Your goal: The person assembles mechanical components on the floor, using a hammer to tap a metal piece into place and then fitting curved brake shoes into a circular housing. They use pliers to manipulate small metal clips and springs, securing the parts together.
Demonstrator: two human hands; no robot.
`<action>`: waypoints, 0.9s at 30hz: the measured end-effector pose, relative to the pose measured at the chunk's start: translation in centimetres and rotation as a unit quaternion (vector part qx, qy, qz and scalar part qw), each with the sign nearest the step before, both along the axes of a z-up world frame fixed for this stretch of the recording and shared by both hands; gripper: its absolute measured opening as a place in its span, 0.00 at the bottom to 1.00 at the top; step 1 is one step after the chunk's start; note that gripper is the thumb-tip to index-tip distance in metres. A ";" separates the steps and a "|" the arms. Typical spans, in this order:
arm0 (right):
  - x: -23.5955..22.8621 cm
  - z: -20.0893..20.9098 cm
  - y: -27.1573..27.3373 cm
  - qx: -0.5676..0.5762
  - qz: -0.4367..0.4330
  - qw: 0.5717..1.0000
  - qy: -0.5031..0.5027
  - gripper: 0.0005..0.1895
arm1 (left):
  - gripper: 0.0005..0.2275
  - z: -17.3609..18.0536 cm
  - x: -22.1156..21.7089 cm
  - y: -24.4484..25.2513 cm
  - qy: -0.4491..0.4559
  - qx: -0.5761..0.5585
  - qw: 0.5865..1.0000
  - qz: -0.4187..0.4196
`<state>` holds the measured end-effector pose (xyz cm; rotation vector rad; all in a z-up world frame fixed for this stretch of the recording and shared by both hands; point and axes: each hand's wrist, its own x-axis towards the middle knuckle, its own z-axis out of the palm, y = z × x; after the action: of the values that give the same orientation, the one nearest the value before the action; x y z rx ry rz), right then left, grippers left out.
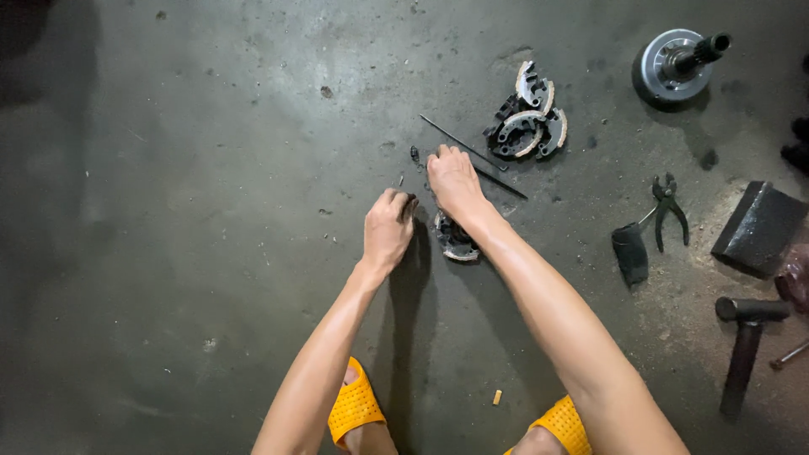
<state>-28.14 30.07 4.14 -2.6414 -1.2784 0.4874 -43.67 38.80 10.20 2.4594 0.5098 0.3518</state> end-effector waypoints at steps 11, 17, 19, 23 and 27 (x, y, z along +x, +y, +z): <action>0.8 -0.8 -0.6 0.006 0.023 1.000 -0.009 0.07 | 0.07 -5.1 1.9 0.0 0.074 0.084 0.993 0.024; 1.2 1.2 -0.5 0.004 0.012 1.000 0.019 0.09 | 0.12 -5.8 2.9 0.1 0.133 0.041 0.990 0.003; 1.3 1.9 -1.2 0.140 -0.037 0.984 0.102 0.12 | 0.10 -5.9 3.1 -0.1 0.123 0.055 0.991 0.018; 1.7 4.4 -5.6 0.234 -0.156 0.947 0.154 0.08 | 0.08 -5.9 4.3 -0.7 0.117 0.027 0.992 0.029; 1.3 4.9 -11.2 0.175 -0.217 0.941 0.189 0.07 | 0.04 -5.5 5.5 -1.1 0.155 0.097 0.982 0.045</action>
<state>-26.88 18.92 9.01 -2.2811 -0.5792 0.5900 -38.18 37.66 4.67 2.7030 0.7504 0.0535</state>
